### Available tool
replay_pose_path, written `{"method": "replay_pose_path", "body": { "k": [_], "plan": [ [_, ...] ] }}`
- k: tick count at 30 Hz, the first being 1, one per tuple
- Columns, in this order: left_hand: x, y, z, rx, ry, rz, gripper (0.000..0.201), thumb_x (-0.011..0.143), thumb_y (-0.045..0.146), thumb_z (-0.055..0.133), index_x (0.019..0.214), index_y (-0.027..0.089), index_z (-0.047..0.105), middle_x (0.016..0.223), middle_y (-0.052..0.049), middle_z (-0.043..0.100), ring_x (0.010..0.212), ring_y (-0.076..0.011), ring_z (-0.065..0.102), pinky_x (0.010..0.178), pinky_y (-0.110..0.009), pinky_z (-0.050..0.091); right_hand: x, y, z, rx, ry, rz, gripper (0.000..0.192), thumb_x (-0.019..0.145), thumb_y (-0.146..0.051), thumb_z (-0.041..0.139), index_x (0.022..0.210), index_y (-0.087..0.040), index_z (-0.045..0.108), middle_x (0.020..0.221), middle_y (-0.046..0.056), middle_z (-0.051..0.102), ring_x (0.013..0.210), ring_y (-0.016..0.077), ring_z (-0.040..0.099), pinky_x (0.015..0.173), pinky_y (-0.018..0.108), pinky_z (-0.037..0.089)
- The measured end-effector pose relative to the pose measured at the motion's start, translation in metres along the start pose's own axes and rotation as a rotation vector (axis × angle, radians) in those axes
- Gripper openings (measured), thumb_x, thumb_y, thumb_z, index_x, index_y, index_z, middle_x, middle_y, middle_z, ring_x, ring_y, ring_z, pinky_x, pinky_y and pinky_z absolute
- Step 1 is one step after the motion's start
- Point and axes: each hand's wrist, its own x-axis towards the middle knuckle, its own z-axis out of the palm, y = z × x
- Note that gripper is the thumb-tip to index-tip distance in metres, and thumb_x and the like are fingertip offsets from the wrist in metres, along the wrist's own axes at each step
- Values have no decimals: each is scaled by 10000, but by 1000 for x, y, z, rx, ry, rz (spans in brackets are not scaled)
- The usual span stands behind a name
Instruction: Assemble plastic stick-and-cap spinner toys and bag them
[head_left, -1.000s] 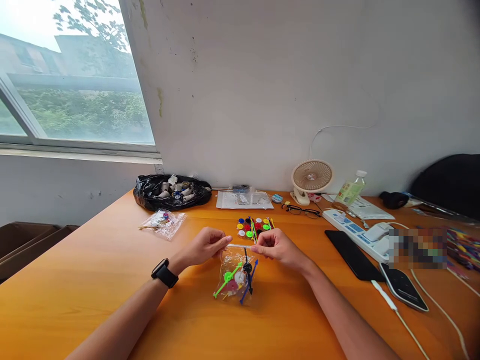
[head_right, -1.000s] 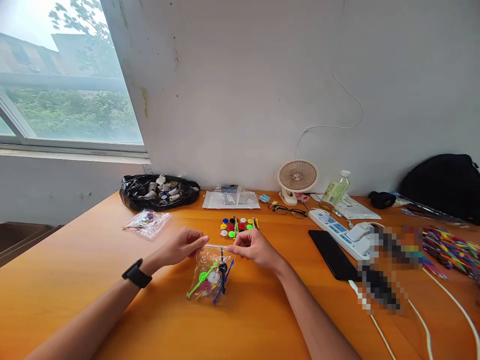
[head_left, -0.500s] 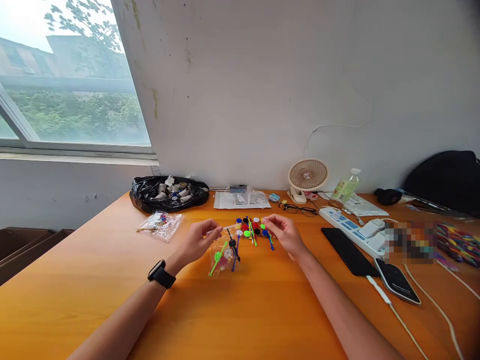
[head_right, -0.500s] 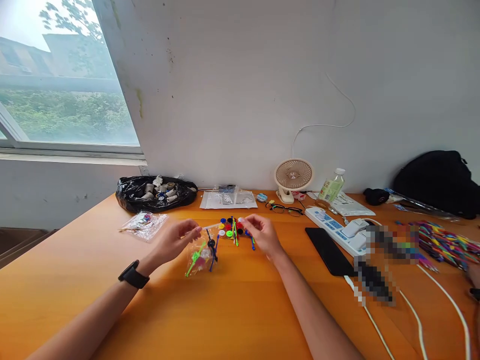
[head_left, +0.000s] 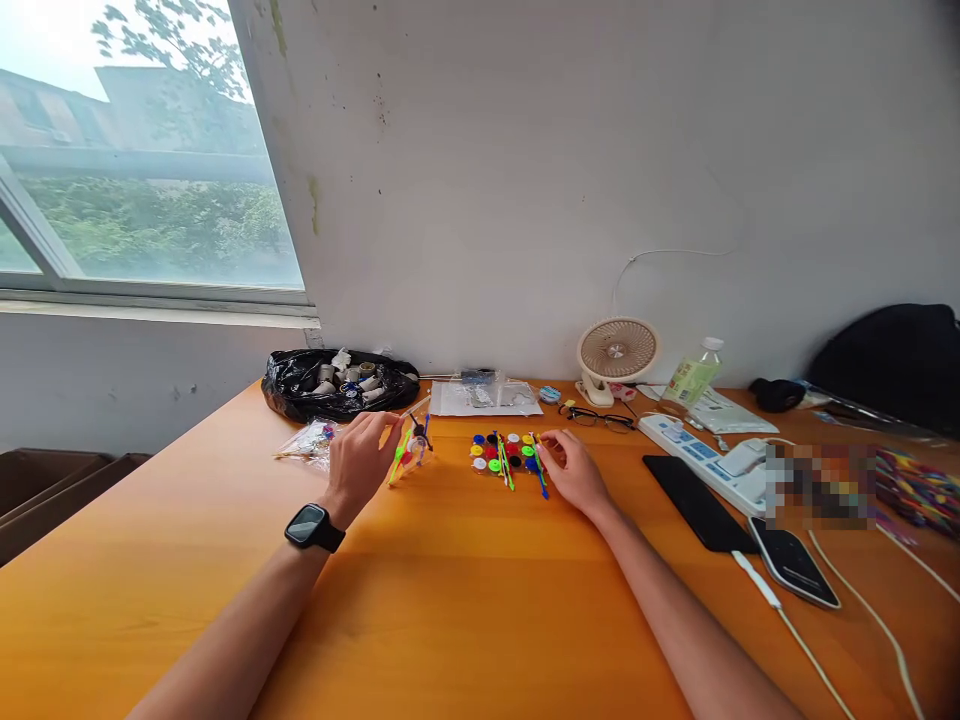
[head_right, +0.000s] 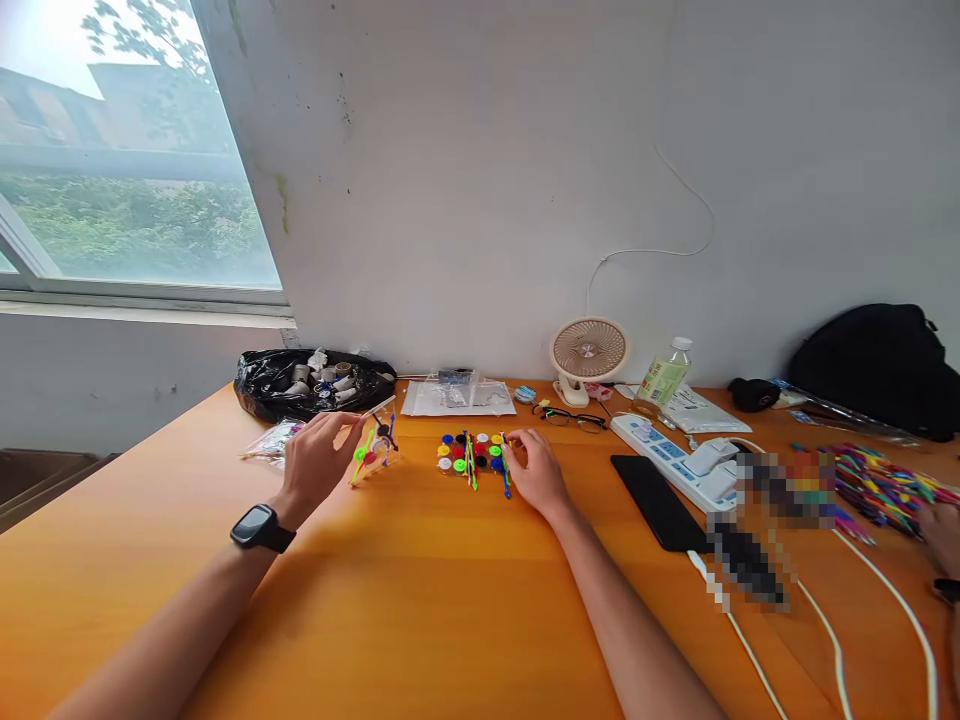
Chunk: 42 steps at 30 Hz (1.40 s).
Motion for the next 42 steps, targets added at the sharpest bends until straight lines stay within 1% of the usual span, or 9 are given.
{"method": "replay_pose_path", "body": {
  "k": [5,13,17,19,23,28,34,38,42],
  "plan": [
    [-2,12,-1,-82,-4,35,127,1003,287,615,911,220,671,1039,-42,805,923,-213,756,760,-298,526,-3,2,7,-51,-37,-44,232,991,-401,545,1048,-212,666,1029,84,673,1000,265,629,928,409,496],
    [-11,36,-4,-331,-287,273,103,940,154,589,978,229,647,1023,-50,795,917,-208,756,803,-307,559,-4,3,12,-95,-55,-82,251,1013,-387,519,1123,-212,661,1119,99,671,1091,272,619,1003,430,478],
    [-11,34,-3,-219,-450,248,134,904,129,578,908,233,663,841,-34,766,778,-217,730,706,-319,545,-5,1,12,-96,-63,-81,254,1025,-386,500,1118,-212,660,1117,98,673,1097,273,618,1001,431,479],
    [-10,33,-2,-201,-494,220,134,925,161,585,983,235,680,921,-50,775,856,-231,726,759,-341,555,-5,0,12,-97,-69,-82,254,1025,-388,500,1121,-215,659,1115,97,673,1090,275,619,996,435,480],
    [-11,33,-1,-184,-521,235,216,992,310,575,1161,251,696,1295,-90,720,1207,-284,648,1023,-441,512,-6,-2,11,-106,-80,-91,249,1028,-382,494,1127,-225,661,1111,92,673,1088,274,622,989,427,481],
    [-15,23,6,10,-540,150,282,1035,291,475,1178,247,714,1244,-88,739,1191,-307,638,1021,-498,497,-6,-4,11,-121,-76,-102,244,1026,-378,500,1109,-222,668,1091,89,675,1065,269,628,958,409,491],
    [-19,-12,19,212,-425,-30,336,970,171,492,1238,181,694,1349,-154,678,1273,-390,552,1021,-579,492,-6,-7,12,-112,-74,-105,243,1026,-375,506,1120,-214,663,1106,91,671,1085,272,611,981,420,478],
    [-23,-9,23,61,-371,22,394,917,144,567,1300,167,655,1378,-177,649,1337,-382,523,1089,-591,480,-7,-20,12,-121,-80,-145,223,1028,-361,517,1108,-219,669,1105,88,671,1083,276,594,995,433,462],
    [-30,18,24,-223,-509,140,428,987,293,578,1409,225,589,1477,-130,593,1399,-319,514,1145,-545,474,-13,-37,14,-132,-111,-191,210,1024,-337,525,1109,-232,686,1125,95,676,1105,290,573,1002,446,454]
  ]
}}
